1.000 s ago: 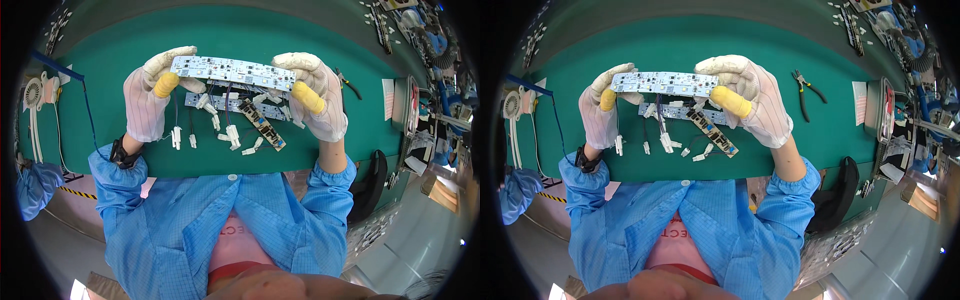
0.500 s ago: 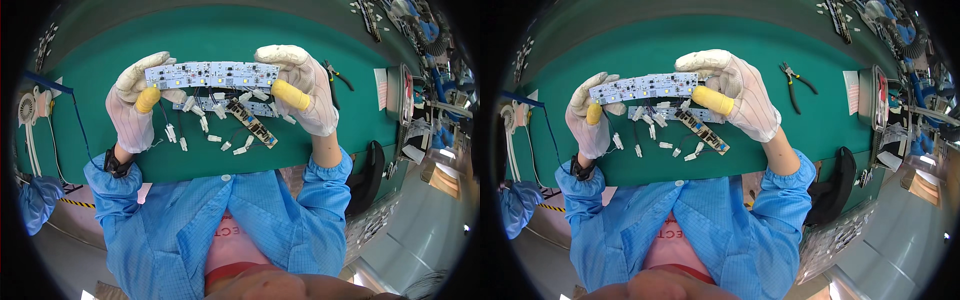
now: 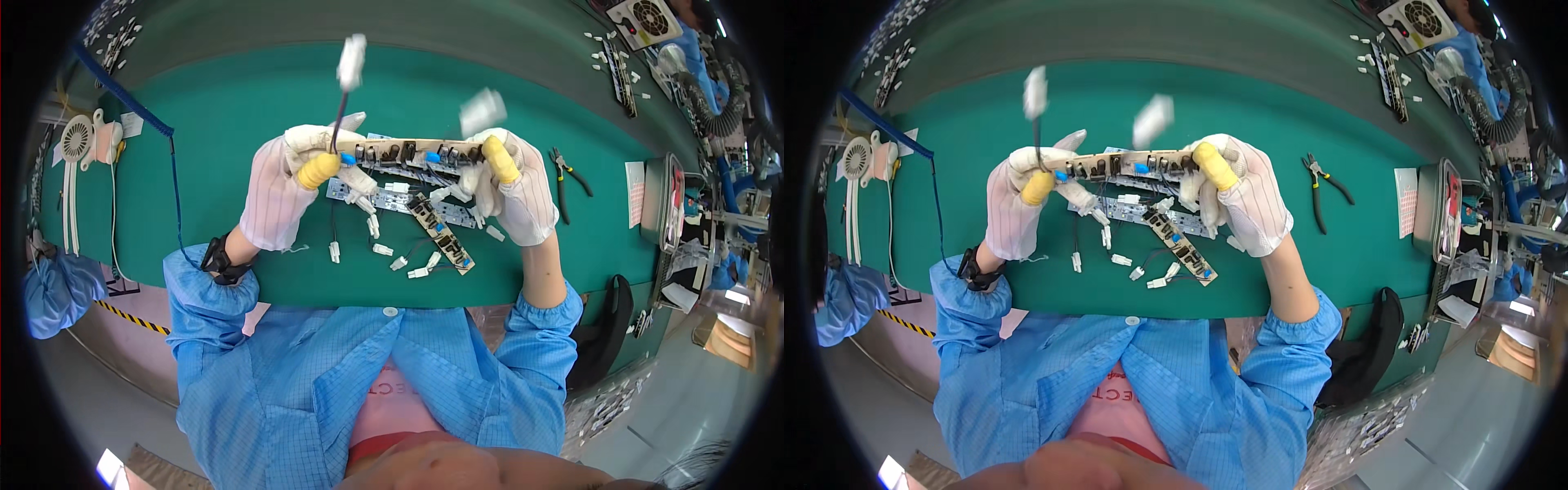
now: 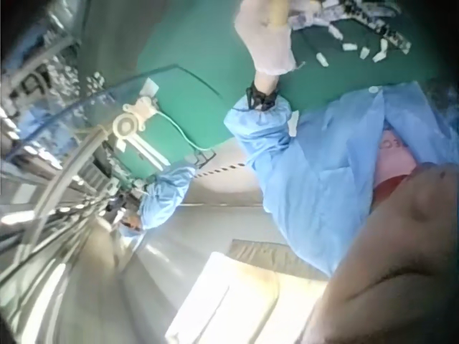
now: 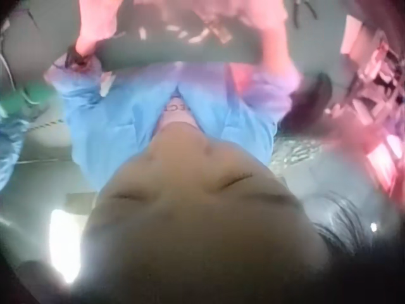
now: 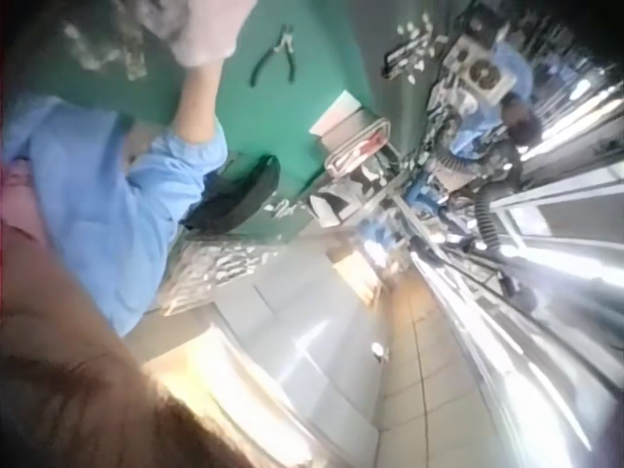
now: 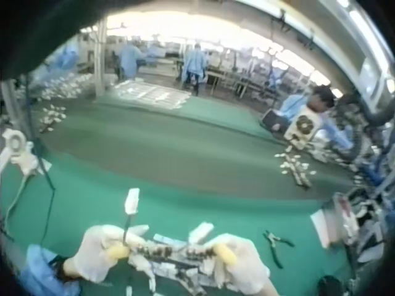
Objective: Assembling and inspecting printed circuit board components on a production line.
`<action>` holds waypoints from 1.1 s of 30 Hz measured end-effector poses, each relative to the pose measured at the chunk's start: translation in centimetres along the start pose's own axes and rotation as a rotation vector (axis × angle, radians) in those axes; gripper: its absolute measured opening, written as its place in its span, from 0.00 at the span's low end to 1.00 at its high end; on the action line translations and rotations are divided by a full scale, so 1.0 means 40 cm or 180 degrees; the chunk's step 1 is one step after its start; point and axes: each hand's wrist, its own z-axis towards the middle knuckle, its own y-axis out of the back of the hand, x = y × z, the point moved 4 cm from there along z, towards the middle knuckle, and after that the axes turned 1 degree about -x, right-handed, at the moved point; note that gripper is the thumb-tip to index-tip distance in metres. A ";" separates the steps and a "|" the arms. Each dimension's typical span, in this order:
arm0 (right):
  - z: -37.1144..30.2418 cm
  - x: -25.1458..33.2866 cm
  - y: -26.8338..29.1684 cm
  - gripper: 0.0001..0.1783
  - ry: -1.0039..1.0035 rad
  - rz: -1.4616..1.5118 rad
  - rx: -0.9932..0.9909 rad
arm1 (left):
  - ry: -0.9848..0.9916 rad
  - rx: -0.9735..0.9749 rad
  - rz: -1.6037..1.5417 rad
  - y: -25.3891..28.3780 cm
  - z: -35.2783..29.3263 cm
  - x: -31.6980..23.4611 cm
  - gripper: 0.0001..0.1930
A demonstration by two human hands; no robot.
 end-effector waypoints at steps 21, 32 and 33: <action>-0.004 -0.042 0.006 0.16 -0.0155 0.0848 0.0232 | -0.0052 -0.0090 0.1006 0.019 0.019 0.017 0.14; 0.005 0.046 0.051 0.21 0.0531 -0.0485 -0.0282 | 0.0489 -0.0665 -0.0095 0.154 0.042 0.024 0.13; 0.014 0.050 0.088 0.20 0.0669 -0.1243 -0.0356 | 0.0255 -0.0880 0.0586 0.237 0.037 0.059 0.13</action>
